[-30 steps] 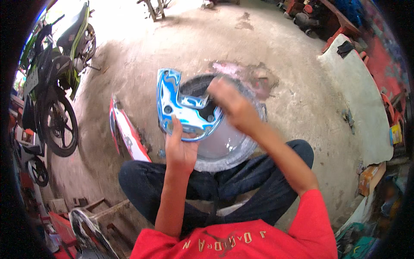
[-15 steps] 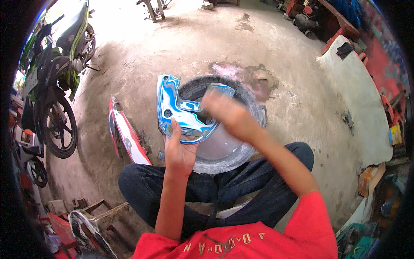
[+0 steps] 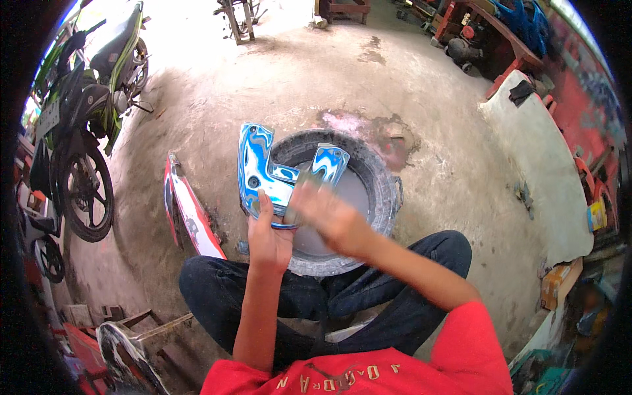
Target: The person sands a blue and white motorcycle fairing piece using a sanding block, frequently dipping the piece and the block into a basin of water.
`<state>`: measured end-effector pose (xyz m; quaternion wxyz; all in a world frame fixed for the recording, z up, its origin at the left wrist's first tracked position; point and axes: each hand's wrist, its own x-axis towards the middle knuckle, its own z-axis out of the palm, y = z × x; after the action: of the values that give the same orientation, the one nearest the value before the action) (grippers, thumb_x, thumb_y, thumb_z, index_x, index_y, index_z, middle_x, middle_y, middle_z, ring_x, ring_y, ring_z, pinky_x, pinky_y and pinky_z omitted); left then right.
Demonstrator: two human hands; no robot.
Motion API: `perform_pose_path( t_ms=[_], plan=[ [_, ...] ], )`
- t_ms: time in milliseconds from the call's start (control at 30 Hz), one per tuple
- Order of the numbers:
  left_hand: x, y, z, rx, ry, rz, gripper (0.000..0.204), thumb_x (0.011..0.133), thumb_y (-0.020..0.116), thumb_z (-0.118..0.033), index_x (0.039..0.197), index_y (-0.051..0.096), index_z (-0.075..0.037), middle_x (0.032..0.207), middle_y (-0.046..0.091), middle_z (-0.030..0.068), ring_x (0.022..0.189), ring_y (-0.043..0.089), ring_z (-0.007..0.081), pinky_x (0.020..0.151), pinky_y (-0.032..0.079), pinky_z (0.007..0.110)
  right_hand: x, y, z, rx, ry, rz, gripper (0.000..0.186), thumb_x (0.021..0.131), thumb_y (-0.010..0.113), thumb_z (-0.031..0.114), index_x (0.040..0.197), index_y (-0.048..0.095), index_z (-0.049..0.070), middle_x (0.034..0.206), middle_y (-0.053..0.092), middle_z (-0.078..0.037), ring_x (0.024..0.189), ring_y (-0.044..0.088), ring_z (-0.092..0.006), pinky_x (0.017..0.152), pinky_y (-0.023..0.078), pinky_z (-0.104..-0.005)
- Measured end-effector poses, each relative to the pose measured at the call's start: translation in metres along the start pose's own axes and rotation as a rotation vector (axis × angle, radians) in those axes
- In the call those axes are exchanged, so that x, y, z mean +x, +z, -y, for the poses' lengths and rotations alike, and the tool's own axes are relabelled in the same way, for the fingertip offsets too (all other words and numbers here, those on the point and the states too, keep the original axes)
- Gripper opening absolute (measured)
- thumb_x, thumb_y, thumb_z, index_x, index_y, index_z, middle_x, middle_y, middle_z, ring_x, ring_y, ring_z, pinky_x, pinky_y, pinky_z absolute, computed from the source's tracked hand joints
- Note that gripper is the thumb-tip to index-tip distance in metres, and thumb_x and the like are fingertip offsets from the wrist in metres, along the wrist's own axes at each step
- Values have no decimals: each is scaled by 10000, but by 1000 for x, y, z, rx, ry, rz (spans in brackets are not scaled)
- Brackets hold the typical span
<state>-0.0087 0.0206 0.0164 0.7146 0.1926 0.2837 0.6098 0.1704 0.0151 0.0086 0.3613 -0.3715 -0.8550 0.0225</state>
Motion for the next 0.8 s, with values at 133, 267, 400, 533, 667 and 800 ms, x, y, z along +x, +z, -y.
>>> perform_pose_path(
  t_ms=[133,267,400,533,667,800],
  plan=[
    [-2,7,3,-14,-5,2,423,1069,534,-294,1423,434,-84,1356,585,116,1212,619,271,999,534,488,9,-4,-43,-39,126,-71,474,896,555,39,1369,587,31,1407,589,-207,1325,561,-354,1112,456,-448],
    [-1,6,6,42,7,-21,420,1083,489,-307,1425,453,-67,1359,601,117,1243,606,274,1027,520,486,1,11,-32,-131,54,-62,499,884,551,37,1382,577,22,1416,581,-212,1338,550,-357,1120,449,-455],
    [-1,-10,10,109,14,-25,409,1077,508,-303,1417,463,-79,1338,613,124,1190,636,268,1003,530,477,3,5,-9,23,-34,1,560,830,550,-58,1387,558,-4,1418,576,-219,1355,528,-361,1122,442,-459],
    [-3,11,9,35,4,25,414,1083,493,-304,1417,461,-61,1348,608,130,1213,626,264,1027,517,449,13,4,-39,-45,188,-129,580,823,603,-33,1399,557,19,1438,557,-215,1351,528,-366,1132,432,-461],
    [-3,6,11,20,18,12,420,1082,495,-293,1425,447,-55,1370,595,125,1225,620,265,1027,520,476,-2,9,9,117,16,62,543,858,592,-22,1399,554,12,1441,553,-219,1366,511,-370,1145,414,-452],
    [-6,12,12,69,-11,40,411,1092,465,-299,1423,447,-57,1362,600,120,1239,610,262,1065,494,461,9,1,-50,0,239,-93,522,876,542,-34,1397,553,3,1440,552,-223,1369,507,-372,1153,402,-452]
  ],
)
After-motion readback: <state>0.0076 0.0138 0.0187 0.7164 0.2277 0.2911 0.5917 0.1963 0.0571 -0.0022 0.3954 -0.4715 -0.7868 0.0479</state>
